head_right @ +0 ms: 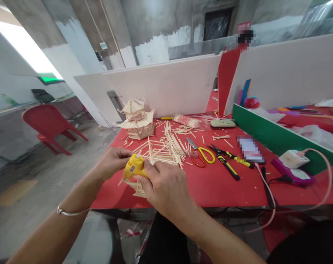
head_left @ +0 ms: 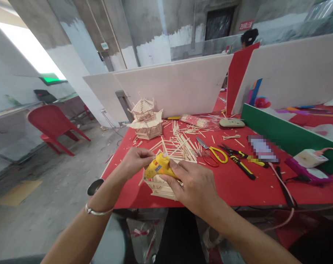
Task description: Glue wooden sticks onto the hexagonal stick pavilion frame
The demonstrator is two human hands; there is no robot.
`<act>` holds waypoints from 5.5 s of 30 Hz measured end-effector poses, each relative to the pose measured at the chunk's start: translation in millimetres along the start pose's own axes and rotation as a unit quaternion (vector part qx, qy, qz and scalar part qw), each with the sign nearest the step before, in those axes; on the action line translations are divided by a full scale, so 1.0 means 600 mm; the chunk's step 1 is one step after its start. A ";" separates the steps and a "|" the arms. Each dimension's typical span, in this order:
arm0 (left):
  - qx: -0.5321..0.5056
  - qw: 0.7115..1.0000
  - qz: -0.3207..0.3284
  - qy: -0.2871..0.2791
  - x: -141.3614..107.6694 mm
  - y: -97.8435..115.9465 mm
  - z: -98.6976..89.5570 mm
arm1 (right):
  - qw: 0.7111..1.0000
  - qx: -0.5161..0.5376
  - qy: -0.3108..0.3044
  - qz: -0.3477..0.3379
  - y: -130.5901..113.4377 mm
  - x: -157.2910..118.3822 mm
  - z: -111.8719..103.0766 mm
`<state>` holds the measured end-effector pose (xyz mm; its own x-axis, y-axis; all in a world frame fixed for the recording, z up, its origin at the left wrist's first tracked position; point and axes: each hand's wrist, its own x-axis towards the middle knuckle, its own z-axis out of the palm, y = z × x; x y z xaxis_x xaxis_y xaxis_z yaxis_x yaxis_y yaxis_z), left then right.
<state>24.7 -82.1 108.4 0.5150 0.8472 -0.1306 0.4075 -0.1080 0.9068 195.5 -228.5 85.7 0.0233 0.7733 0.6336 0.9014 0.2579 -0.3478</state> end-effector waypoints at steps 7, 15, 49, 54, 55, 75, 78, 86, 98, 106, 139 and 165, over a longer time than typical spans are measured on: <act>0.018 1.000 0.023 0.003 0.000 -0.007 -0.005 | 1.000 -0.005 0.002 -0.003 -0.002 -0.002 0.000; 0.008 1.000 0.009 -0.009 -0.001 -0.003 -0.003 | 0.999 -0.019 -0.043 0.012 -0.011 0.003 -0.011; 0.017 0.999 0.037 -0.029 -0.003 0.002 -0.002 | 0.994 -0.022 -0.060 -0.087 -0.014 -0.011 -0.023; 0.031 0.998 0.041 -0.025 -0.006 0.010 0.000 | 0.992 -0.017 -0.021 -0.124 -0.016 -0.027 -0.021; 0.036 0.998 0.041 -0.026 -0.006 0.010 0.000 | 0.992 -0.014 -0.015 -0.127 -0.016 -0.029 -0.020; 0.213 0.975 0.035 -0.048 0.003 0.005 0.018 | 0.878 0.114 0.034 0.465 0.154 -0.181 -0.055; 0.218 0.974 0.047 -0.045 0.006 0.003 0.019 | 0.872 0.087 -0.048 0.480 0.212 -0.204 -0.046; 0.206 0.977 0.034 -0.034 0.003 0.012 0.023 | 0.859 0.039 -0.213 0.465 0.282 -0.212 -0.023; 0.169 0.983 0.038 -0.057 0.005 -0.003 0.018 | 0.870 0.195 -0.057 0.450 0.235 -0.160 -0.058; 0.169 0.984 0.029 -0.055 0.005 0.001 0.017 | 0.972 -0.134 -0.041 0.189 0.112 0.022 -0.040; 0.204 0.977 0.025 -0.050 0.006 0.005 0.022 | 0.961 -0.238 -0.025 0.138 0.073 0.054 -0.025; 0.189 0.980 0.024 -0.058 0.007 -0.001 0.021 | 0.960 -0.239 -0.044 0.139 0.074 0.052 -0.026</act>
<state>36.4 -85.0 102.4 0.6138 0.7740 -0.1555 0.6194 -0.3500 0.7028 243.1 -201.9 100.7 0.2747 0.8251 0.4937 0.9614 -0.2455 -0.1247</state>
